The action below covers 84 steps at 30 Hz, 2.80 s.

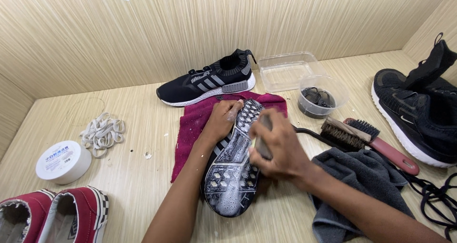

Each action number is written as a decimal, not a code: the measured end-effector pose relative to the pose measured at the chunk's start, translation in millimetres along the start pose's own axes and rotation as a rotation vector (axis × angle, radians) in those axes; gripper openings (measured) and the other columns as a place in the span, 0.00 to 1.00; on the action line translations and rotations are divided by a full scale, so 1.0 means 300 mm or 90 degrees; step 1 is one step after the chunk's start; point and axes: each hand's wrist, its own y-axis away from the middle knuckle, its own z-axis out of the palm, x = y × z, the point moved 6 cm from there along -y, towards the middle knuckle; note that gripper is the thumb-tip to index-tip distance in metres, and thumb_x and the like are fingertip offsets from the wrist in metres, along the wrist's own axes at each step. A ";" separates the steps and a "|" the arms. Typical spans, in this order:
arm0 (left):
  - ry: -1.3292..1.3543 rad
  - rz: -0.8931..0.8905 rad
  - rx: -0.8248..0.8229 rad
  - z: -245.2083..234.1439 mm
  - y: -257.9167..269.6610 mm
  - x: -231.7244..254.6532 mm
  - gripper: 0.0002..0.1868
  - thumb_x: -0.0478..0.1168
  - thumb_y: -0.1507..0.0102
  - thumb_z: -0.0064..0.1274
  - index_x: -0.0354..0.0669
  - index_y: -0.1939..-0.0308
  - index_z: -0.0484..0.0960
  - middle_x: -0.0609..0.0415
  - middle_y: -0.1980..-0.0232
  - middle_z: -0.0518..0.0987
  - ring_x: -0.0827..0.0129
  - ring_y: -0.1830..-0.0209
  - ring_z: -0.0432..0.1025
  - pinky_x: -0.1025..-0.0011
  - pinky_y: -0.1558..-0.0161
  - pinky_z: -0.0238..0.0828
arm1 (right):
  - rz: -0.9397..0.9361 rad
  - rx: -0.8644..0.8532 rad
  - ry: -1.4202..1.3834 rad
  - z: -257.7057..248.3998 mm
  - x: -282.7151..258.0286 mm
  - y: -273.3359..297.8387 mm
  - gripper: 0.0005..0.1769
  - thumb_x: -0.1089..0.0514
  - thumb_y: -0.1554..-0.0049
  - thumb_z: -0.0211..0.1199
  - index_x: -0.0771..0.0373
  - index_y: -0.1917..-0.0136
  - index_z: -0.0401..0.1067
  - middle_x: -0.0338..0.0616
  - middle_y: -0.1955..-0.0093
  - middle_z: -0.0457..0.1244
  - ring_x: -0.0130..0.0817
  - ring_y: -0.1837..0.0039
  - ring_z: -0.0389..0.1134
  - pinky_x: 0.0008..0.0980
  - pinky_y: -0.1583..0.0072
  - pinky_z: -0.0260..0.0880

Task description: The person scrubs the sole of a black sneaker with a brush and cleaning solution. They repeatedly dip the brush into a container of liquid and continue scrubbing the shoe's bottom surface.

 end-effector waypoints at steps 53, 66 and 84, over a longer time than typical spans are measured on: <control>-0.070 0.063 -0.109 0.068 0.042 0.098 0.31 0.49 0.25 0.35 0.36 0.78 0.74 0.43 0.80 0.70 0.62 0.74 0.63 0.64 0.68 0.64 | 0.237 0.001 -0.053 -0.006 0.206 -0.074 0.27 0.28 0.42 0.52 0.50 0.49 0.67 0.53 0.41 0.56 0.65 0.40 0.67 0.56 0.41 0.64; -0.030 0.056 -0.095 0.058 0.072 0.185 0.30 0.50 0.25 0.39 0.42 0.80 0.74 0.51 0.83 0.71 0.68 0.77 0.64 0.69 0.71 0.64 | 0.103 0.031 0.075 -0.012 0.116 -0.087 0.27 0.32 0.42 0.55 0.57 0.50 0.69 0.59 0.43 0.57 0.64 0.45 0.67 0.57 0.46 0.65; -0.030 0.036 -0.093 0.075 0.037 0.107 0.33 0.50 0.24 0.37 0.42 0.83 0.73 0.54 0.85 0.70 0.68 0.79 0.63 0.69 0.73 0.62 | 0.316 -0.052 -0.018 -0.001 0.304 -0.069 0.30 0.25 0.37 0.45 0.51 0.49 0.69 0.58 0.42 0.59 0.67 0.43 0.69 0.57 0.40 0.63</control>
